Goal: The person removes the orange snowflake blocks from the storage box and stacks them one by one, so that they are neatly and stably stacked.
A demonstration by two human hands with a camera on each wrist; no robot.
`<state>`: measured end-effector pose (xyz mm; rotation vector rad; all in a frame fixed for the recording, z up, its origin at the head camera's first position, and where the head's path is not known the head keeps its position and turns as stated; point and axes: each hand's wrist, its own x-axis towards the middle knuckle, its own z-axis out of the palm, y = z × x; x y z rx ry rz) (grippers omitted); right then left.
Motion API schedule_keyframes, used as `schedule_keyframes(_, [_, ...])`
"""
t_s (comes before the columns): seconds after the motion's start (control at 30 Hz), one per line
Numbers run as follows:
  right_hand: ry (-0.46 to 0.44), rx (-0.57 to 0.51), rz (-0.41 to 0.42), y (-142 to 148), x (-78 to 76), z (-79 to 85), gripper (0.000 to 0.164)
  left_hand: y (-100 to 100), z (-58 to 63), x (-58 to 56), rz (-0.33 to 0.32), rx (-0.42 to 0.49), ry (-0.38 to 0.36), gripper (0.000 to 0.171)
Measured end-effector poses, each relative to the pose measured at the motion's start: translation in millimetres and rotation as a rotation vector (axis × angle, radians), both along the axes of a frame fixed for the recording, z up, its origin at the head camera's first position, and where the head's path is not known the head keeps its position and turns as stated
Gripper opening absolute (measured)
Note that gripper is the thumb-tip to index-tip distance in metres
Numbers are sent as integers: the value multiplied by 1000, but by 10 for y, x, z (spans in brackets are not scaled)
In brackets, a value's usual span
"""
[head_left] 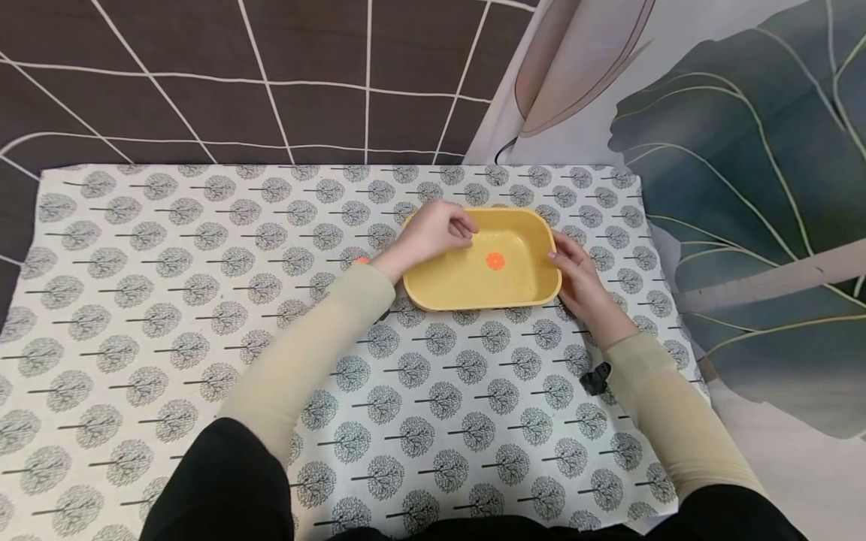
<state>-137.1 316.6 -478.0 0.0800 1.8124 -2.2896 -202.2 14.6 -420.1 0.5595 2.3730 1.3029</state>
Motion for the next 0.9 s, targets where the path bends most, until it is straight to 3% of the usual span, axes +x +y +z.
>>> schedule_keyframes(0.27, [-8,0,-1,3,-1,5,41,216,-106,-16,-56,27,-9,26])
schedule_keyframes(0.53, [-11,3,-1,0,-1,8,41,358,-262,-36,-156,-21,111,25])
schedule_keyframes(0.9, [-31,2,-15,-2,-4,13,41,463,-269,-44,-317,-94,188,29])
